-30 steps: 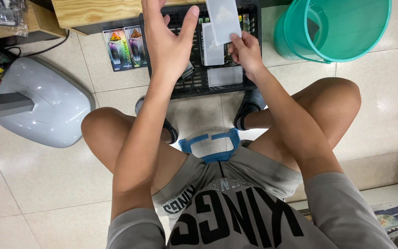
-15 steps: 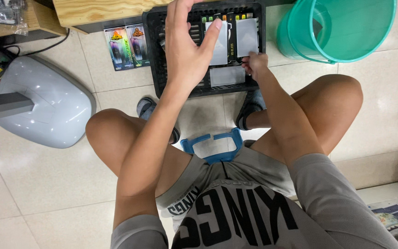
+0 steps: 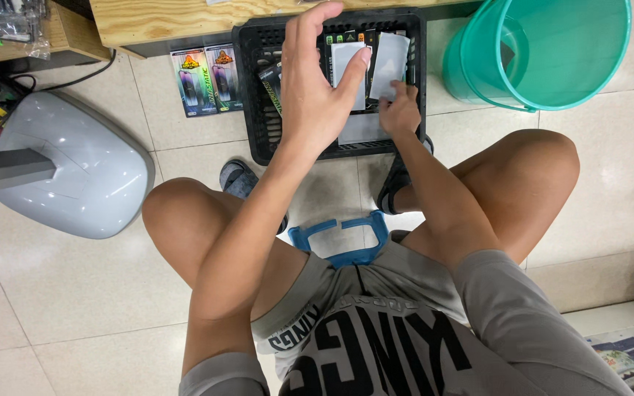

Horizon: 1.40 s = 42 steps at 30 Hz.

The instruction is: The person sits on a low stool and repeatedly takes white paper sheets from a stack, folds them, and inserts them into black screen protector packages labeled 'Super X Glass.' The person handles the packages one at a time, places them into a black plastic crate, and continues the process for multiple units.

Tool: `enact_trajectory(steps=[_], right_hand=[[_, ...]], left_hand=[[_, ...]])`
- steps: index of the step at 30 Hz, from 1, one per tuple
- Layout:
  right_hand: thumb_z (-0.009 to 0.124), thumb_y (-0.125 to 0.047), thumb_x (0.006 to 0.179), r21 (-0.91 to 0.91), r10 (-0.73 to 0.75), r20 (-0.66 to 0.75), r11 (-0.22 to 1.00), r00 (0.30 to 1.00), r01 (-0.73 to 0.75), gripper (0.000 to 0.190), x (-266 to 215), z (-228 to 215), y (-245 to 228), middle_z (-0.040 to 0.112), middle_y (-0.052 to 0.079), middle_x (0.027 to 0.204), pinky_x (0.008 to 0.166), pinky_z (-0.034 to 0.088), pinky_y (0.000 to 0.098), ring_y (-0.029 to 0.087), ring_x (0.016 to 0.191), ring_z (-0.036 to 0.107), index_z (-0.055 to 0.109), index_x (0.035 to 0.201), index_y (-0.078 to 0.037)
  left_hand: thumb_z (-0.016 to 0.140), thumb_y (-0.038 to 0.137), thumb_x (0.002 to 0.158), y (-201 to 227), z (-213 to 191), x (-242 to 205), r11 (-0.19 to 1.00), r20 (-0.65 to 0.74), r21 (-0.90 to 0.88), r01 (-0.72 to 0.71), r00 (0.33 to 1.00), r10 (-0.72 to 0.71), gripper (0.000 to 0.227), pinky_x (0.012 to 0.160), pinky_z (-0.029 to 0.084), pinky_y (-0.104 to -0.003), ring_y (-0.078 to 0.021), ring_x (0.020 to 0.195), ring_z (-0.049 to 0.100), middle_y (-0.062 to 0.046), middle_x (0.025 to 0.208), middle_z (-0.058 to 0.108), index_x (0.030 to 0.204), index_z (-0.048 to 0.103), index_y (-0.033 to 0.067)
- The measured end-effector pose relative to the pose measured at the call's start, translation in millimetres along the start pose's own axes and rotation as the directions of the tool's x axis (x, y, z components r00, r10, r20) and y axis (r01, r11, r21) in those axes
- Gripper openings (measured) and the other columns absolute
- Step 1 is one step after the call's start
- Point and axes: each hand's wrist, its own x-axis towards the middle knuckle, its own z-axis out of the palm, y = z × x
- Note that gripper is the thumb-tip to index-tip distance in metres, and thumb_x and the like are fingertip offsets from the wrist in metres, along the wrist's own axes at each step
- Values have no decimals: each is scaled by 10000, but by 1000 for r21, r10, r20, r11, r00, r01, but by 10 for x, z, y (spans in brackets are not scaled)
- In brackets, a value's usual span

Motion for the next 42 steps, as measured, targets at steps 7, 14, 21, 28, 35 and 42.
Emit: enact_trajectory(steps=[7,14,21,28,35,42], right_hand=[[343,-544,1121,-524,-227,279,778,933,346,609,-180,90,-173,47,80,1764,1173,326,593,460,1551,221,295,1670,-283],[475,-416,1108,-528,-468,231,676,853,514,497,-338,85,-1,289,108,1724,1103,388,631,400,1494,343,470,1547,-182],[339,-459,1139,-534,-273,271,755,923,380,651,-233,100,-114,66,78,1773,1180,342,613,408,1599,171,183,1708,-183],[645,-404,994,-233,-187,35,954,982,190,417,-198,233,-563,602,133,1148,695,593,614,426,1068,611,600,1254,-81],[654,-437,925,-87,86,54,993,995,-81,295,-3,369,-628,695,28,1045,726,585,508,320,988,690,664,1107,-205],[752,-400,823,-30,232,-23,972,972,-232,193,14,299,-581,714,-47,895,639,558,438,230,794,711,687,930,-252]], left_hand=[[684,359,1037,-13,3,-31,1000,45,14,8,999,-8,452,1131,508,-435,-265,1377,568,-32,1430,558,1423,511,200],[714,314,1025,-24,68,-14,1000,92,17,-9,996,7,479,1116,496,-408,-249,1338,605,-57,1387,584,1430,493,184],[698,332,1043,-29,105,-46,999,140,33,-19,990,15,516,1150,496,-418,-256,1364,587,-59,1431,565,1472,460,174],[711,330,1029,0,46,-33,998,96,61,-10,995,4,478,1040,537,-404,-259,1249,611,-16,1396,571,1434,488,211],[705,316,1034,-71,-21,-31,996,79,81,-31,997,25,419,1088,504,-417,-255,1286,615,-8,1393,586,1399,527,213],[679,356,1036,-96,-63,-4,997,76,67,-29,997,23,421,1073,514,-419,-264,1286,607,-15,1400,578,1402,527,212]])
